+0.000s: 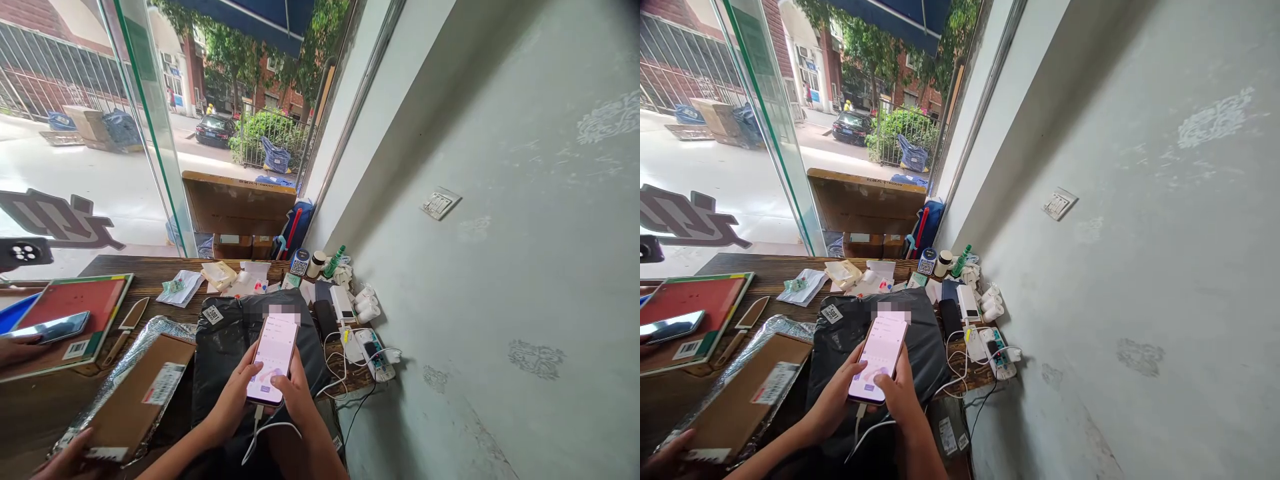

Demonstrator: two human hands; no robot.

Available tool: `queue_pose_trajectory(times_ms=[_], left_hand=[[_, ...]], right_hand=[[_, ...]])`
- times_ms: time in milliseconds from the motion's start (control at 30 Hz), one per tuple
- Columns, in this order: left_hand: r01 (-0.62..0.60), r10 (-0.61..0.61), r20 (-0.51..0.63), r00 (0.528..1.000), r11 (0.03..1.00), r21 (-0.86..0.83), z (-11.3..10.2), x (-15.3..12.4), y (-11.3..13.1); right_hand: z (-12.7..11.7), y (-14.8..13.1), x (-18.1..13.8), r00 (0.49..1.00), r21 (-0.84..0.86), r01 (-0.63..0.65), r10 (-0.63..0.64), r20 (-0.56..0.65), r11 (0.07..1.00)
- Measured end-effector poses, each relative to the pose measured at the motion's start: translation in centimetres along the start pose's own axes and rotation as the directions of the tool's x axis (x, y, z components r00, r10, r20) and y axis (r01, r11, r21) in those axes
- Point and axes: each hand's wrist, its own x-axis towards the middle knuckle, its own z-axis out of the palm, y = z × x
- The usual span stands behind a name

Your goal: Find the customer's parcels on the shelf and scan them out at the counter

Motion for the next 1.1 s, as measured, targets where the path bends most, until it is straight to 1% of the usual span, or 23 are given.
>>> queue_pose_trajectory(times_ms=[67, 167, 233, 367, 500, 567, 667, 767, 833, 867, 933, 1033, 1100], left_hand=[[-0.007, 0.007, 0.001, 1.000, 1.000, -0.005, -0.2, 0.2, -0.2], [-0.017, 0.017, 0.018, 1.000, 1.000, -0.002, -0.5, 0.5, -0.5], [-0.008, 0.009, 0.008, 1.000, 1.000, -0.025, -0.6, 0.5, -0.5], [0.016, -0.016, 0.006, 1.000, 0.998, -0.055, -0.7, 0.4, -0.4], [0.017, -0.016, 0.020, 1.000, 0.999, -0.048, -0.6, 0.3, -0.1], [0.016, -0.015, 0.008, 1.000, 0.998, -0.063, -0.6, 0.3, -0.1], [-0.004, 0.005, 0.013, 1.000, 0.997, -0.073, -0.8, 0.4, -0.2], [-0.016, 0.018, 0.031, 0.999, 0.998, -0.066, -1.2, 0.6, -0.5], [-0.040, 0.041, 0.019, 0.999, 0.997, -0.073, -1.6, 0.8, -0.7], [-0.051, 0.052, 0.011, 0.999, 0.996, -0.076, -1.7, 0.8, -0.8], [-0.049, 0.049, -0.003, 0.999, 0.996, -0.075, -1.7, 0.8, -0.7], [-0.009, 0.007, -0.026, 1.000, 0.997, -0.083, -1.4, 0.6, -0.3], [0.004, -0.007, -0.029, 1.000, 0.995, -0.099, -1.1, 0.5, 0.0]], right_hand=[[0.1, -0.3, 0.0, 1.000, 0.001, 0.000, 0.000, -0.008, 1.000], [0.3, -0.6, 0.1, 0.999, 0.036, -0.036, 0.036, -0.010, 0.999], [0.3, -0.7, 0.2, 0.998, 0.055, -0.050, 0.052, -0.029, 0.997], [0.2, -0.6, 0.5, 0.994, 0.025, -0.055, 0.057, -0.088, 0.998], [0.0, -0.1, 0.6, 0.993, 0.026, -0.068, 0.070, -0.092, 0.997], [-0.2, 0.2, 0.7, 0.995, 0.057, -0.055, 0.059, -0.074, 0.997], [-0.3, 0.3, 0.5, 1.000, 0.064, -0.018, 0.018, 0.003, 0.998], [-0.2, 0.0, 0.2, 0.997, -0.057, 0.033, -0.028, 0.075, 0.998], [0.0, -0.3, 0.0, 0.994, -0.130, 0.065, -0.052, 0.098, 0.989], [0.1, -0.4, 0.0, 0.993, -0.139, 0.069, -0.055, 0.104, 0.988], [0.2, -0.6, 0.0, 0.993, -0.108, 0.057, -0.045, 0.110, 0.993], [0.2, -0.5, 0.2, 0.995, -0.011, 0.018, -0.017, 0.102, 1.000], [0.1, -0.2, 0.5, 0.996, 0.012, 0.007, -0.008, 0.085, 1.000]])
